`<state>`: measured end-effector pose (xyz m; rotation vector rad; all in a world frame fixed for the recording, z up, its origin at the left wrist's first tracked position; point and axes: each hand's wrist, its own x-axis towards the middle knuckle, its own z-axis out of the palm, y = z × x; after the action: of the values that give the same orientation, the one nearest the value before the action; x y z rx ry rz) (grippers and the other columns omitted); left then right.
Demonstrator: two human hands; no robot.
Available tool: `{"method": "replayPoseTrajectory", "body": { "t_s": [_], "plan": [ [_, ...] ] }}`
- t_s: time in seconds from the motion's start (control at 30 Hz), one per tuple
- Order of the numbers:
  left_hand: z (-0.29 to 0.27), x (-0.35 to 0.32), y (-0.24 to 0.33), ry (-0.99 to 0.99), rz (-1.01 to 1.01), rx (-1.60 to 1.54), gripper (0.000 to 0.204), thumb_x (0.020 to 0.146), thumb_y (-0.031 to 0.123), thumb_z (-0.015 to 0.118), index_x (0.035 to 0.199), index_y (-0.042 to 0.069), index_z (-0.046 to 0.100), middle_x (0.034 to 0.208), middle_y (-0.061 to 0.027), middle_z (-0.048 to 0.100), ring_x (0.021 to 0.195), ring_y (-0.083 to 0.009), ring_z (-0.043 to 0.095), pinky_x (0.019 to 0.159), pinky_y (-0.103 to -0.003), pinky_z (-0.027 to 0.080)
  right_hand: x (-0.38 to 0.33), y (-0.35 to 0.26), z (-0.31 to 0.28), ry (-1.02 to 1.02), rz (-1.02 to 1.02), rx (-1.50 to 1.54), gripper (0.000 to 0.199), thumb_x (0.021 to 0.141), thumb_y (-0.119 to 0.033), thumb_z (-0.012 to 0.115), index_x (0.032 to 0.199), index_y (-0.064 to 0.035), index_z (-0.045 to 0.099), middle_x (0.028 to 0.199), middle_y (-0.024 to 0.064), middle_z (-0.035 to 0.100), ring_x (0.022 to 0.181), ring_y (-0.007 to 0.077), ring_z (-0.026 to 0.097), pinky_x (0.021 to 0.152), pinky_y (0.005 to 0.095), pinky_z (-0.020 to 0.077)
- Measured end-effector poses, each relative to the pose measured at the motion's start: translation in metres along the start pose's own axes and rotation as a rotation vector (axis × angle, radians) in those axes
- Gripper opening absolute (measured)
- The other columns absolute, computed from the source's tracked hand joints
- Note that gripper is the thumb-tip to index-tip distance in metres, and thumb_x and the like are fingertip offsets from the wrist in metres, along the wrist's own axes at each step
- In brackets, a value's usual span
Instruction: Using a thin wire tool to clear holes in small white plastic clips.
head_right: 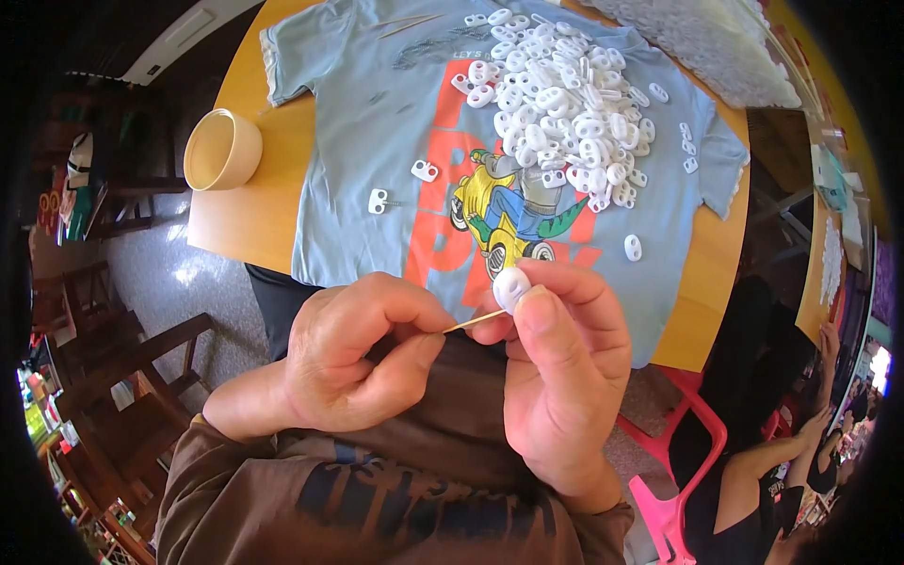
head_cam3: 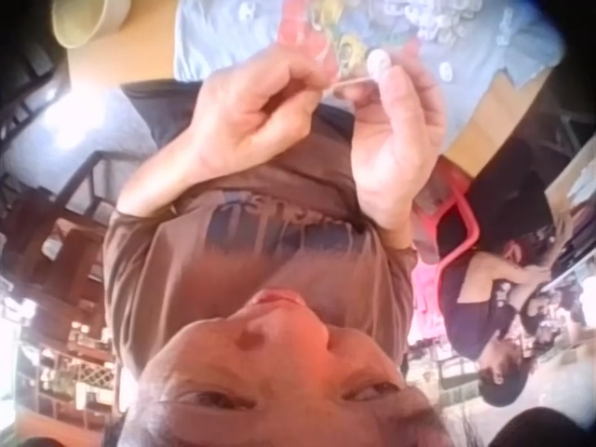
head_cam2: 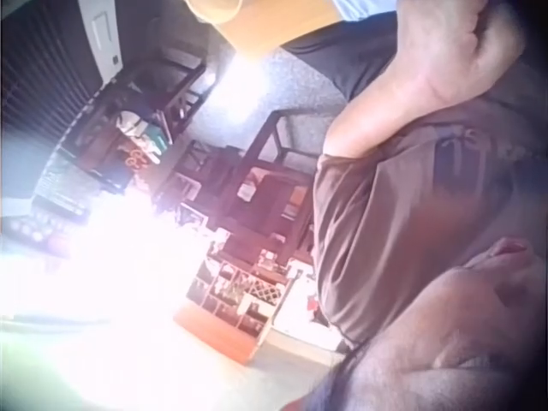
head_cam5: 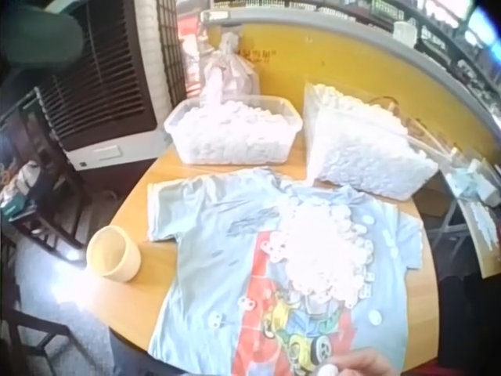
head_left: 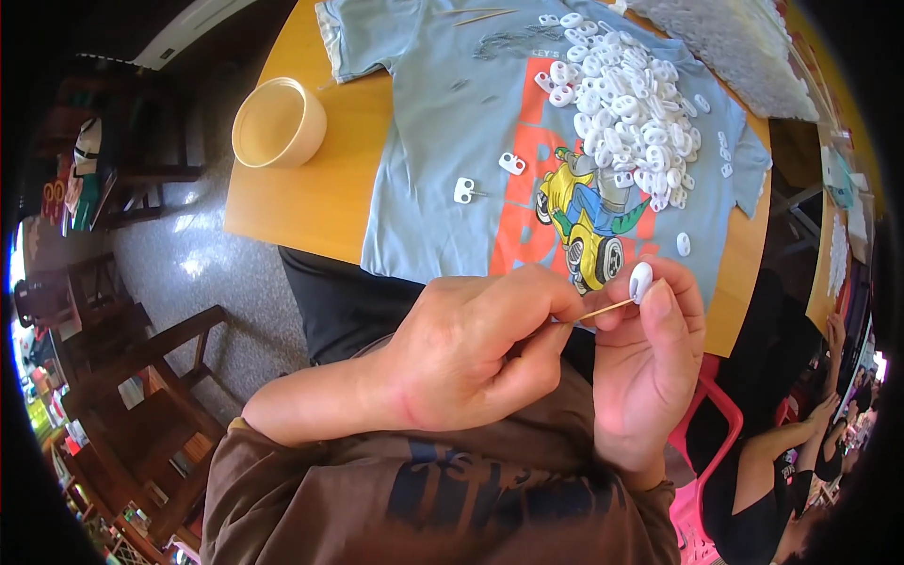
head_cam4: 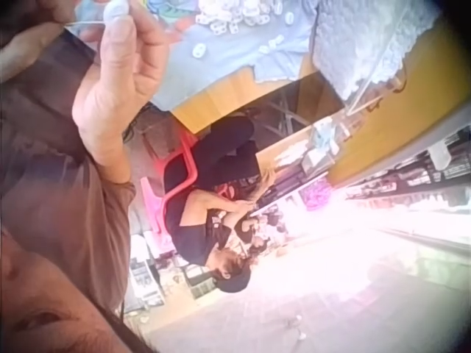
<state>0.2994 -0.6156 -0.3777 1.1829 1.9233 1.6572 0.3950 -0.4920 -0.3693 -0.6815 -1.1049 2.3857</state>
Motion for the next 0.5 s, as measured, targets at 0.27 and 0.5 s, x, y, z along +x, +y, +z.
{"method": "replayPoseTrajectory", "body": {
  "t_s": [0.27, 0.5],
  "plan": [
    [-0.0008, 0.0001, -0.0003, -0.023, -0.038, -0.002, 0.018, 0.069, -0.008, 0.057, 0.083, 0.002, 0.054, 0.061, -0.0026, 0.054, 0.047, -0.0103, 0.052, 0.044, -0.023, 0.039, 0.0013, 0.0022, -0.0014, 0.028, -0.017, -0.031, 0.021, 0.084, -0.011, 0.057, 0.101, 0.0013, 0.055, 0.090, 0.0079, 0.061, 0.072, 0.0145, 0.058, 0.067, 0.0278, 0.0492],
    [0.0035, -0.0016, -0.0026, 0.027, -0.029, 0.004, 0.018, 0.069, -0.009, 0.056, 0.084, 0.002, 0.054, 0.059, -0.0023, 0.053, 0.047, -0.0099, 0.051, 0.043, -0.023, 0.039, 0.0032, 0.0060, -0.0010, 0.037, -0.056, -0.083, 0.020, 0.084, -0.011, 0.057, 0.101, 0.0012, 0.055, 0.090, 0.0080, 0.060, 0.074, 0.0143, 0.057, 0.068, 0.0274, 0.0489]
  ]
}}
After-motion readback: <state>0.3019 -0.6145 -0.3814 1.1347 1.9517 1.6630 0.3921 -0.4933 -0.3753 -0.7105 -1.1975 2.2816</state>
